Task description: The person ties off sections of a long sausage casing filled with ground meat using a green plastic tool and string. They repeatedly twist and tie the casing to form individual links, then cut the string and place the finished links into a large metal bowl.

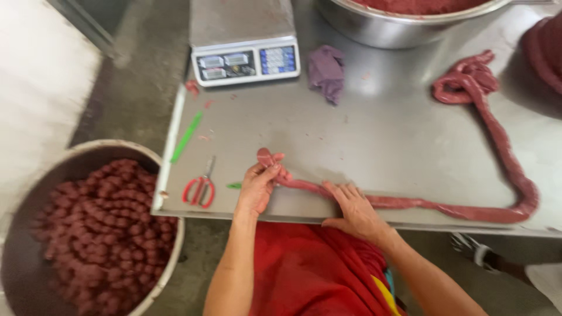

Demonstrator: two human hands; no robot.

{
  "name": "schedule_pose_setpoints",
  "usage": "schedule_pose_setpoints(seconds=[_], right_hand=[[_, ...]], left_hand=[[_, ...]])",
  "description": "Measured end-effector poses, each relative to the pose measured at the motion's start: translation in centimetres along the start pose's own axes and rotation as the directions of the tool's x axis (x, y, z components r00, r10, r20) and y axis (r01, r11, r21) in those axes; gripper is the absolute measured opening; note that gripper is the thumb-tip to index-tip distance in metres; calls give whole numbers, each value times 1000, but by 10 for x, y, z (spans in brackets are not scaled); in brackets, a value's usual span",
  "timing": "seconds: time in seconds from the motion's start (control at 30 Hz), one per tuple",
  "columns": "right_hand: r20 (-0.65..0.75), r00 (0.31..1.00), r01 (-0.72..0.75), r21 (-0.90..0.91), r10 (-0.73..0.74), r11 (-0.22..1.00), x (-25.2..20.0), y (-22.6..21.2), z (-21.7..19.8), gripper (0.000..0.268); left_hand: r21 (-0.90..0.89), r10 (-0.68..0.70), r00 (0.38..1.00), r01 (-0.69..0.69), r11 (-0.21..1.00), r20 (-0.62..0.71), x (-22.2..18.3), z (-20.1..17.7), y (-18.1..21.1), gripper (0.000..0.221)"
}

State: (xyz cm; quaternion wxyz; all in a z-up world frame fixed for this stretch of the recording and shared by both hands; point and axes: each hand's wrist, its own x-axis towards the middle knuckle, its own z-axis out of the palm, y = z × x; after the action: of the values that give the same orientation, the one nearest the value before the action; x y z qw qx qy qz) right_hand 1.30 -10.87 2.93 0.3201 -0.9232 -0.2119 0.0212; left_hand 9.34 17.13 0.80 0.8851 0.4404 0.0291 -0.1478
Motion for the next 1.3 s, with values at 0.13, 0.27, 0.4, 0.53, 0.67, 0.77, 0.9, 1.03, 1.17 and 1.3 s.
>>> schedule_pose_setpoints(seconds=[0.13, 0.27, 0.4, 0.53, 0.67, 0.77, 0.9, 1.03, 1.17, 1.3], right_hand=[[-13, 998, -57, -83, 56, 995, 6, -5, 13, 60], [-17, 985, -172, -228, 173, 958, 14, 6, 22, 54], [27, 961, -249, -338, 274, 908, 23, 15, 28, 51], [46, 926, -322, -423, 376, 847, 29, 42, 44, 45], [-89, 969, -248, -400, 232, 882, 26, 65, 53, 28], [-39, 953, -290, -404, 301, 867, 13, 53, 25, 39], [81, 927, -306, -404, 367, 862, -6, 48, -27, 50], [115, 872, -383, -443, 475, 810, -42, 54, -51, 56], [91, 857, -417, -458, 508, 785, -46, 66, -41, 57], [-43, 948, -304, -422, 316, 854, -49, 108, -16, 43]], left_hand=[[222, 48, 995, -27, 975, -89, 26, -14, 18, 37], [766, 209, 955, 27, 642, -210, 69, -35, 18, 25], [950, 533, 823, 27, 310, -197, 61, -26, 5, 17], [671, 411, 884, -445, 593, 222, 14, 65, -60, 18], [581, 271, 926, -376, 721, 263, 21, 94, -99, 25], [272, 4, 1000, -1, 962, -13, 52, 73, -114, 40], [-383, -417, 908, 397, 834, 34, 109, 13, -89, 76], [-388, -264, 960, 209, 898, -94, 159, -65, -54, 75], [492, 380, 889, -219, 843, -256, 183, -32, -83, 41], [617, 330, 548, -772, -152, 768, 93, 116, -191, 65]])
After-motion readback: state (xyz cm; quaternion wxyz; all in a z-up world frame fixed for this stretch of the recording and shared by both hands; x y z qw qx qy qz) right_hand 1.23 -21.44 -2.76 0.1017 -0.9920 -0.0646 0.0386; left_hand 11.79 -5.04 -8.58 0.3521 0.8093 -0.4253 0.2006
